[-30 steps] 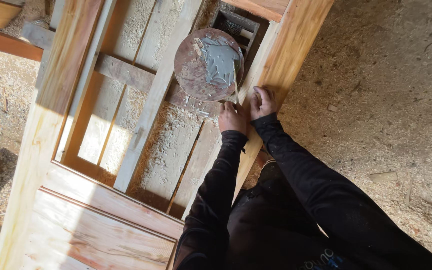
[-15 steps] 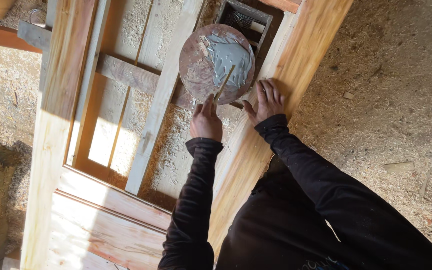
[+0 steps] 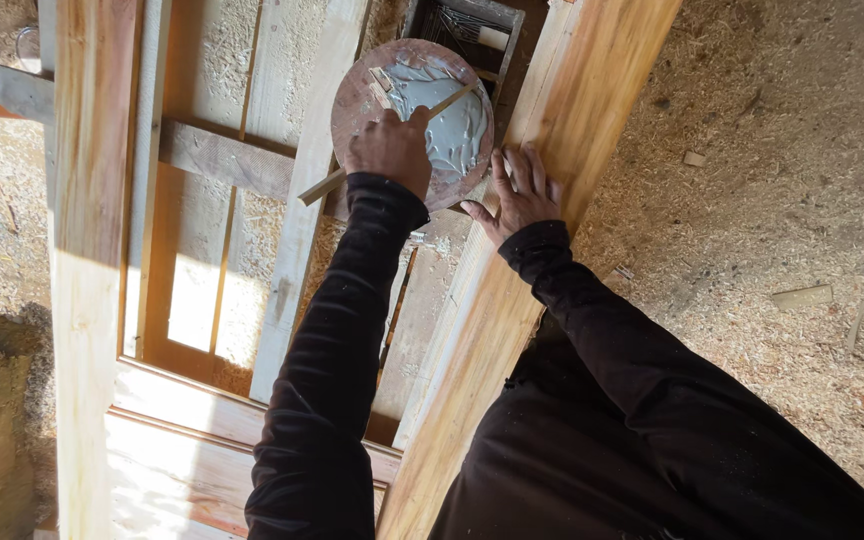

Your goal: The person applies gray filler to the joints of a wooden door frame using a putty knife, then secures a wooden panel with a hammer and nails. The task involves repeated application of filler and hammering to assemble the door.

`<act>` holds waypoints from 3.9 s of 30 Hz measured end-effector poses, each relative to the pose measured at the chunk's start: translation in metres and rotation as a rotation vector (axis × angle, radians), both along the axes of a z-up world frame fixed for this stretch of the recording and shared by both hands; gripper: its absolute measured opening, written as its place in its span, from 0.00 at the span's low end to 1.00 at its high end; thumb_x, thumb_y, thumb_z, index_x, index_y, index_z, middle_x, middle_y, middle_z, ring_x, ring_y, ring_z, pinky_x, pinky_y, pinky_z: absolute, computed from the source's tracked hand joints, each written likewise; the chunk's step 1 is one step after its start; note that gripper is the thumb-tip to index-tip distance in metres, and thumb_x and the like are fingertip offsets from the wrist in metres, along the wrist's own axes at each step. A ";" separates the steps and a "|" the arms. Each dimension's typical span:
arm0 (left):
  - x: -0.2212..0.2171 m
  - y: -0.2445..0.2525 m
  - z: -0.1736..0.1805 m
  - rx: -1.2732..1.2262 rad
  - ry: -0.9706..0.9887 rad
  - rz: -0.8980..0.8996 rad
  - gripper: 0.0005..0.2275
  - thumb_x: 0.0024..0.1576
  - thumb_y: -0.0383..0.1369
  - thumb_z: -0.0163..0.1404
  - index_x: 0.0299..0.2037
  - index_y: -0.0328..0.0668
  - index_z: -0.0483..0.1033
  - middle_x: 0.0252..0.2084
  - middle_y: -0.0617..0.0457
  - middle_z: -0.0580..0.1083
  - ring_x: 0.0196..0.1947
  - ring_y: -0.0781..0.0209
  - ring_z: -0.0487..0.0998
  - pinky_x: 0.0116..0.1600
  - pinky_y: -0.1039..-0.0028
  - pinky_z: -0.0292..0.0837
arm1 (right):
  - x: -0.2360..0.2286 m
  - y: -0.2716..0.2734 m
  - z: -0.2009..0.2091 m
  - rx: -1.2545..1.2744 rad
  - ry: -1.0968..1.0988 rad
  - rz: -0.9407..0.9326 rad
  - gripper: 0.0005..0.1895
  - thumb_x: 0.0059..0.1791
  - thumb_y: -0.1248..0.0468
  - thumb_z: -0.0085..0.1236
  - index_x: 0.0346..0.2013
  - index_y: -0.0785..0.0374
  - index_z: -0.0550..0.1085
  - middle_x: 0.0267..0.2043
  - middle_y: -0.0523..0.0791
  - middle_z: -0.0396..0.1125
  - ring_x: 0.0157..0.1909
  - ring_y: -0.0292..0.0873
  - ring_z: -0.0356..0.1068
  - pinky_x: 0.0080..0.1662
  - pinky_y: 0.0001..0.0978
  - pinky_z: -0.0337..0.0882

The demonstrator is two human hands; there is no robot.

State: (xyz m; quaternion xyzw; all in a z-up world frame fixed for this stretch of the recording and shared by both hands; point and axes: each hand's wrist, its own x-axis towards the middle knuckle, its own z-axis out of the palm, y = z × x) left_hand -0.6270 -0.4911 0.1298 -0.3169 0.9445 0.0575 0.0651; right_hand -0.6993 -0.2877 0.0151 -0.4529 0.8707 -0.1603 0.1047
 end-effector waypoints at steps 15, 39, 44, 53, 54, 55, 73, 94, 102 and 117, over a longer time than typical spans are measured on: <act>-0.027 0.043 0.034 -0.056 -0.302 -0.140 0.11 0.57 0.38 0.51 0.40 0.40 0.82 0.35 0.47 0.77 0.34 0.48 0.81 0.33 0.54 0.78 | -0.001 -0.003 0.006 0.093 -0.027 -0.007 0.47 0.51 0.32 0.44 0.78 0.53 0.54 0.79 0.44 0.46 0.81 0.50 0.34 0.66 0.54 0.48; 0.276 0.084 -0.098 0.422 1.438 1.373 0.15 0.59 0.34 0.57 0.56 0.46 0.81 0.31 0.51 0.82 0.29 0.71 0.80 0.38 0.77 0.77 | -0.010 0.004 -0.011 -0.162 0.337 0.124 0.28 0.51 0.56 0.56 0.62 0.67 0.70 0.71 0.48 0.64 0.77 0.55 0.53 0.65 0.59 0.52; 0.403 0.050 -0.100 0.241 1.490 1.703 0.19 0.56 0.32 0.58 0.59 0.45 0.77 0.25 0.56 0.77 0.17 0.72 0.74 0.22 0.76 0.71 | -0.015 0.009 -0.019 -0.177 0.462 0.181 0.25 0.50 0.58 0.55 0.59 0.66 0.68 0.67 0.49 0.64 0.76 0.55 0.54 0.66 0.59 0.53; 0.450 -0.034 -0.146 0.216 1.723 1.808 0.18 0.67 0.29 0.39 0.66 0.43 0.71 0.22 0.54 0.73 0.13 0.68 0.71 0.17 0.73 0.69 | -0.016 0.009 -0.011 -0.111 0.456 0.179 0.25 0.52 0.58 0.54 0.61 0.67 0.66 0.68 0.52 0.61 0.76 0.57 0.54 0.66 0.59 0.54; 0.452 -0.041 -0.152 0.152 1.746 1.769 0.18 0.68 0.28 0.39 0.67 0.42 0.70 0.23 0.53 0.73 0.14 0.68 0.71 0.19 0.74 0.71 | -0.014 0.006 -0.012 -0.115 0.454 0.189 0.25 0.53 0.57 0.54 0.61 0.67 0.66 0.69 0.52 0.60 0.77 0.57 0.53 0.67 0.59 0.54; 0.454 -0.047 -0.157 0.078 1.737 1.729 0.19 0.67 0.27 0.39 0.68 0.43 0.69 0.24 0.54 0.73 0.16 0.69 0.72 0.20 0.74 0.71 | -0.014 0.002 -0.013 -0.108 0.457 0.191 0.25 0.53 0.57 0.54 0.61 0.68 0.66 0.69 0.53 0.60 0.76 0.57 0.53 0.66 0.59 0.53; 0.431 -0.058 -0.139 0.059 0.931 1.922 0.23 0.56 0.30 0.50 0.65 0.42 0.69 0.33 0.38 0.80 0.34 0.44 0.83 0.45 0.60 0.78 | -0.017 0.010 -0.012 -0.034 0.430 0.145 0.28 0.53 0.56 0.53 0.65 0.67 0.66 0.71 0.53 0.59 0.75 0.57 0.53 0.65 0.60 0.52; 0.437 -0.083 -0.154 0.074 0.628 1.899 0.25 0.59 0.22 0.43 0.70 0.41 0.62 0.43 0.46 0.74 0.34 0.54 0.80 0.42 0.64 0.80 | -0.022 0.005 -0.018 -0.005 0.414 0.131 0.31 0.51 0.57 0.53 0.66 0.68 0.64 0.72 0.53 0.58 0.76 0.56 0.51 0.66 0.58 0.51; 0.398 -0.093 -0.154 0.027 0.615 1.830 0.28 0.55 0.21 0.45 0.70 0.34 0.59 0.47 0.40 0.73 0.32 0.48 0.81 0.41 0.63 0.80 | -0.015 0.007 -0.014 -0.004 0.410 0.137 0.31 0.51 0.57 0.52 0.66 0.68 0.64 0.71 0.53 0.59 0.75 0.57 0.52 0.66 0.59 0.51; 0.353 -0.091 -0.149 -0.048 0.668 1.627 0.28 0.53 0.20 0.49 0.67 0.32 0.62 0.40 0.42 0.74 0.25 0.50 0.80 0.30 0.65 0.78 | -0.020 0.007 -0.018 -0.026 0.403 0.140 0.30 0.52 0.56 0.54 0.66 0.67 0.65 0.71 0.52 0.59 0.76 0.56 0.52 0.67 0.58 0.51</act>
